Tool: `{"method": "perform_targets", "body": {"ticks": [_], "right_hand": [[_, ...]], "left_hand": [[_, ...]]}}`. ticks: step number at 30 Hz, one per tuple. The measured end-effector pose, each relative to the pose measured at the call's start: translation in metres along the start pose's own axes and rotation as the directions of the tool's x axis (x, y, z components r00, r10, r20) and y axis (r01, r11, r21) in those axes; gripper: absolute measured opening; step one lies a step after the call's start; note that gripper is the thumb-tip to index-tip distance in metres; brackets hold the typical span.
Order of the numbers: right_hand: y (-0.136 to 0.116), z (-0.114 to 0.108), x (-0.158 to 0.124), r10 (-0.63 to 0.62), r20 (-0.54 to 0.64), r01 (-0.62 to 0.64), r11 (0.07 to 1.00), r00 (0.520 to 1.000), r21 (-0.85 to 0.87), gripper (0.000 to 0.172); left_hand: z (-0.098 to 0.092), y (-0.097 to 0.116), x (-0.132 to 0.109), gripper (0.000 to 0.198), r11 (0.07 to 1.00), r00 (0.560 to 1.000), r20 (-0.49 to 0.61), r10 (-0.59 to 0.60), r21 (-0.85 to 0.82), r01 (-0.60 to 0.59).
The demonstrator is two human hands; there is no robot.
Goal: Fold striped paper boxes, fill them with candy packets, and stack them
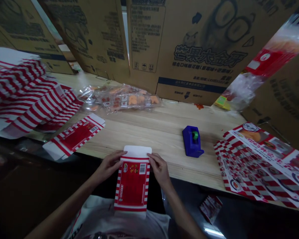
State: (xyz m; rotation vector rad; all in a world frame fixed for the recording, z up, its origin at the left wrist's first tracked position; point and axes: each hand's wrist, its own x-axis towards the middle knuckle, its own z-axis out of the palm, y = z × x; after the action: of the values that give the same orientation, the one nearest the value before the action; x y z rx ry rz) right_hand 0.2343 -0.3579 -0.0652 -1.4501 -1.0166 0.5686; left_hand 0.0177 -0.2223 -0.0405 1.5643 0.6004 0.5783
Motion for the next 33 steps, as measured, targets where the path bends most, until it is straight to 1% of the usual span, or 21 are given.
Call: {"method": "perform_targets", "body": {"ticks": [1, 2, 3, 4, 6, 7, 9, 10, 11, 13, 14, 16, 18, 19, 21, 22, 24, 27, 29, 31, 33], "right_hand": [[0.0, -0.001, -0.001, -0.007, 0.01, 0.007, 1.0, 1.0, -0.009, 0.022], [0.0, -0.002, -0.003, -0.011, 0.024, 0.011, 1.0, 1.0, -0.018, 0.021], [-0.001, -0.002, -0.004, -0.008, 0.038, 0.01, 1.0, 0.999, -0.029, 0.021], [-0.002, -0.003, -0.005, 0.001, 0.045, 0.001, 0.999, 0.999, -0.036, 0.021], [-0.007, -0.004, -0.006, 0.051, 0.031, -0.051, 0.999, 0.998, -0.001, 0.018], [-0.01, -0.005, -0.005, 0.092, 0.025, -0.093, 0.995, 0.995, 0.046, 0.02], [-0.017, -0.008, -0.003, 0.176, 0.052, -0.182, 0.972, 0.983, 0.152, 0.036], [-0.021, -0.01, -0.002, 0.209, 0.1, -0.224, 0.957, 0.973, 0.186, 0.043], [-0.025, -0.012, 0.0, 0.231, 0.161, -0.26, 0.945, 0.96, 0.198, 0.047], [-0.029, -0.016, 0.003, 0.256, 0.257, -0.305, 0.937, 0.932, 0.173, 0.038], [-0.03, -0.017, 0.003, 0.261, 0.28, -0.312, 0.938, 0.924, 0.153, 0.031], [-0.029, -0.018, 0.003, 0.239, 0.262, -0.277, 0.954, 0.935, 0.118, 0.022], [-0.026, -0.017, 0.0, 0.181, 0.225, -0.203, 0.976, 0.957, 0.08, 0.019], [-0.025, -0.016, -0.002, 0.155, 0.223, -0.173, 0.983, 0.962, 0.065, 0.018], [-0.023, -0.015, -0.007, 0.138, 0.258, -0.156, 0.987, 0.956, 0.048, 0.016], [-0.023, -0.015, -0.01, 0.143, 0.279, -0.161, 0.986, 0.95, 0.045, 0.016], [-0.023, -0.014, -0.015, 0.155, 0.277, -0.172, 0.984, 0.948, 0.039, 0.015], [-0.024, -0.012, -0.017, 0.158, 0.228, -0.161, 0.987, 0.961, -0.007, 0.013], [-0.027, -0.01, -0.015, 0.159, 0.221, -0.148, 0.987, 0.962, -0.067, 0.012], [-0.031, -0.01, -0.01, 0.175, 0.204, -0.158, 0.983, 0.963, -0.097, 0.016], [-0.037, -0.01, -0.004, 0.22, 0.195, -0.207, 0.975, 0.956, -0.085, 0.016]], "left_hand": [[0.001, -0.001, 0.001, 0.025, 0.997, 0.999, -0.037, 0.028, 0.074, -0.026], [0.004, -0.001, 0.003, 0.021, 0.993, 0.997, -0.069, 0.04, 0.111, -0.032], [0.006, -0.002, 0.004, 0.021, 0.995, 0.995, -0.098, 0.027, 0.101, -0.017], [0.01, -0.002, 0.005, 0.021, 0.999, 0.991, -0.131, -0.008, 0.045, 0.014], [0.015, -0.001, 0.009, 0.015, 0.988, 0.977, -0.182, -0.11, -0.13, 0.086], [0.016, 0.0, 0.011, 0.019, 0.971, 0.967, -0.199, -0.157, -0.208, 0.115], [0.015, 0.004, 0.016, 0.037, 0.945, 0.96, -0.174, -0.219, -0.284, 0.164], [0.012, 0.006, 0.018, 0.043, 0.938, 0.965, -0.12, -0.234, -0.288, 0.192], [0.009, 0.007, 0.02, 0.045, 0.935, 0.969, -0.053, -0.242, -0.279, 0.218], [0.004, 0.007, 0.024, 0.038, 0.942, 0.968, 0.07, -0.239, -0.224, 0.249], [0.002, 0.006, 0.025, 0.032, 0.956, 0.97, 0.099, -0.221, -0.173, 0.236], [0.0, 0.003, 0.023, 0.022, 0.989, 0.987, 0.07, -0.146, -0.017, 0.148], [0.0, 0.003, 0.019, 0.018, 0.988, 0.999, 0.028, -0.046, 0.15, 0.041], [0.0, 0.004, 0.016, 0.016, 0.978, 1.0, 0.027, 0.0, 0.21, -0.005], [0.0, 0.008, 0.012, 0.017, 0.959, 0.996, 0.076, 0.053, 0.276, -0.072], [-0.001, 0.011, 0.011, 0.018, 0.952, 0.991, 0.117, 0.064, 0.292, -0.095], [-0.002, 0.014, 0.01, 0.02, 0.933, 0.982, 0.173, 0.076, 0.336, -0.131], [-0.004, 0.017, 0.01, 0.018, 0.874, 0.979, 0.181, 0.091, 0.457, -0.166], [-0.005, 0.02, 0.011, 0.017, 0.83, 0.978, 0.189, 0.091, 0.528, -0.179], [-0.006, 0.025, 0.013, 0.018, 0.818, 0.975, 0.209, 0.07, 0.548, -0.176], [-0.008, 0.033, 0.016, 0.019, 0.83, 0.972, 0.232, 0.028, 0.537, -0.152]]}}
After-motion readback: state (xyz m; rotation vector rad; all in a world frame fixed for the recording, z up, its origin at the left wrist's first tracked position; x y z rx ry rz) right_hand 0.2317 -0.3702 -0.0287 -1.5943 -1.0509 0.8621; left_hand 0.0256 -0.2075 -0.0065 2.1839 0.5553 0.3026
